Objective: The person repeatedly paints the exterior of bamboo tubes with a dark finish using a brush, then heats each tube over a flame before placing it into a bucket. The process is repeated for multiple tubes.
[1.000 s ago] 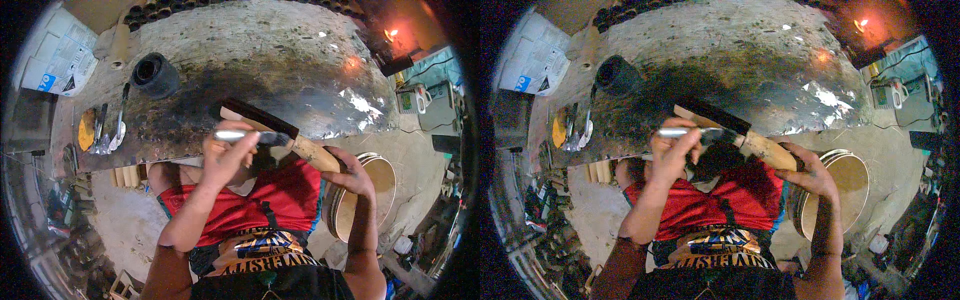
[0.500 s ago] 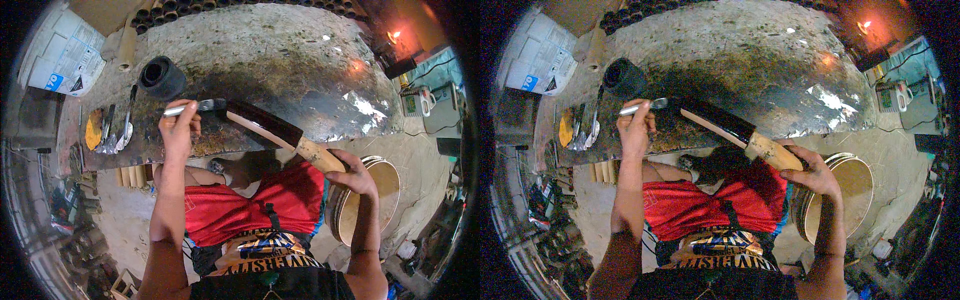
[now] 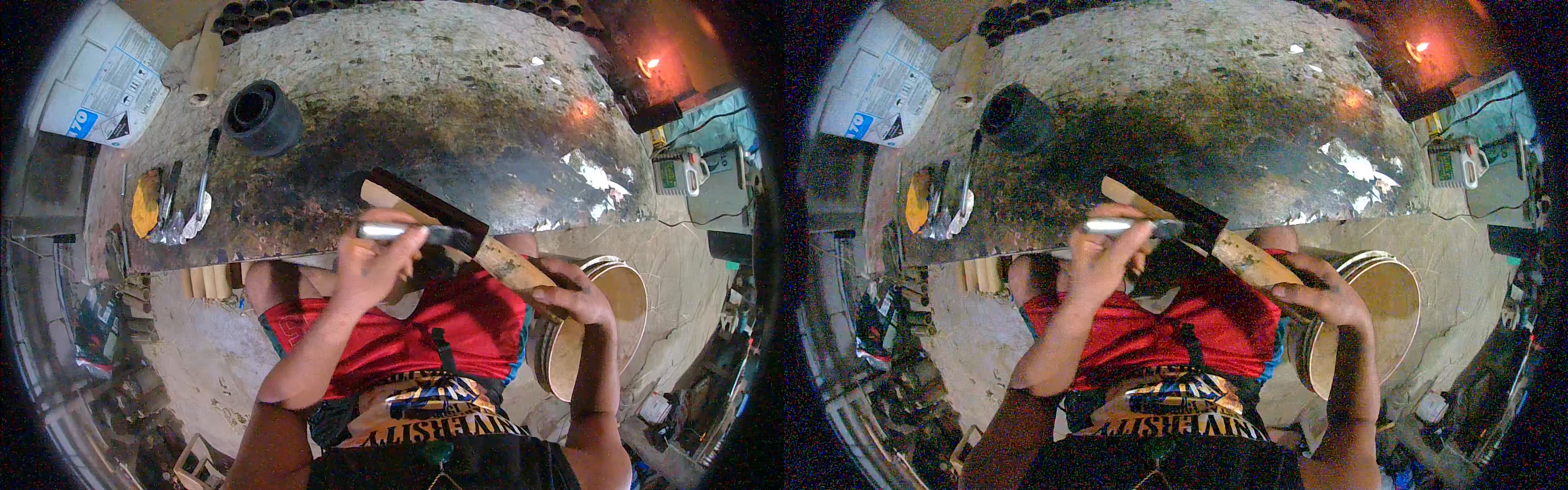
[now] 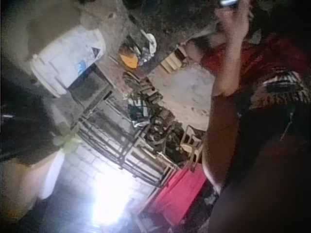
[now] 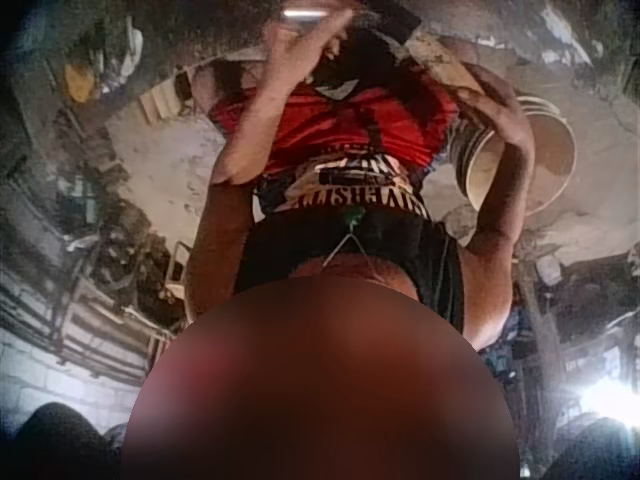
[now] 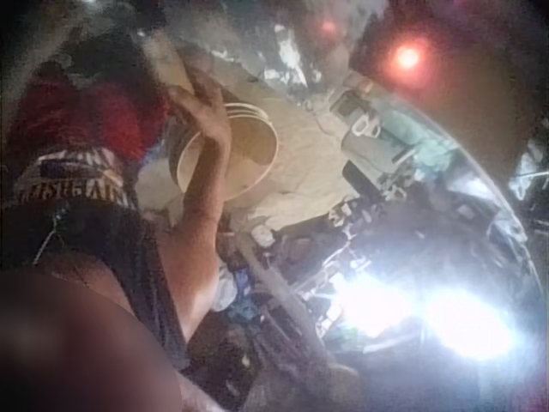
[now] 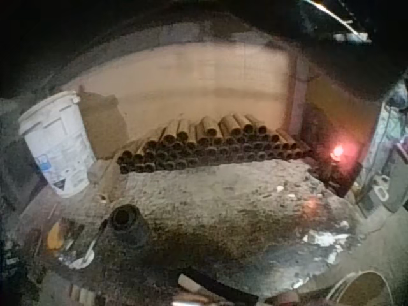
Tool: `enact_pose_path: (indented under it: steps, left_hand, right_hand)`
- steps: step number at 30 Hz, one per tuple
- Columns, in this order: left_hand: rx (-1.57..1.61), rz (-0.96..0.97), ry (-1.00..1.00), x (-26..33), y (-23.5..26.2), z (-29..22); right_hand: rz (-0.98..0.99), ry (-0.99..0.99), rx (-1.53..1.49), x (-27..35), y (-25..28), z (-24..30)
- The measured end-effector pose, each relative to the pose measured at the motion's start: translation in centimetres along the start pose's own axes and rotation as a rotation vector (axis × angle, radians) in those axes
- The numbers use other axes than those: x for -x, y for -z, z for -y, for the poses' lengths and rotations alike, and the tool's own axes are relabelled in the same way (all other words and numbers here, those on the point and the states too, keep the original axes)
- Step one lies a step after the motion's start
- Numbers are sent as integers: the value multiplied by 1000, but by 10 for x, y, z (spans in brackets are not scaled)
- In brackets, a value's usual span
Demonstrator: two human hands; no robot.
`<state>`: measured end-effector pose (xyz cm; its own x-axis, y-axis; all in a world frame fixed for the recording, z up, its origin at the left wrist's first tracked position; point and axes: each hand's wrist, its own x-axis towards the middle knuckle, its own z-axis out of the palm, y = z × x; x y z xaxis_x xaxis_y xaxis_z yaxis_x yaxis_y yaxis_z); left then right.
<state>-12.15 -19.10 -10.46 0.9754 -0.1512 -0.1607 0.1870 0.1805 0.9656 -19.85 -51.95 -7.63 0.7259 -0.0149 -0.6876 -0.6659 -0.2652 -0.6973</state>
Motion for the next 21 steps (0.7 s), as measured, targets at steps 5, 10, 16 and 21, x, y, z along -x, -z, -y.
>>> enact_pose_path:
  steps: [5, 10, 16, 21]
  left_hand:
    - [-29, -210, -59, -32, 56, -9]
    - [-76, -369, -154, -49, 87, -28]
    - [118, -132, -56, -13, 27, -14]
    - [86, 96, -15, 6, -12, 5]
  right_hand:
    - [67, 104, 101, -7, -1, 5]
    - [163, 309, 232, -5, -1, 18]
    - [111, 267, 209, -2, -9, 26]
    - [167, 200, 166, 2, -6, 31]
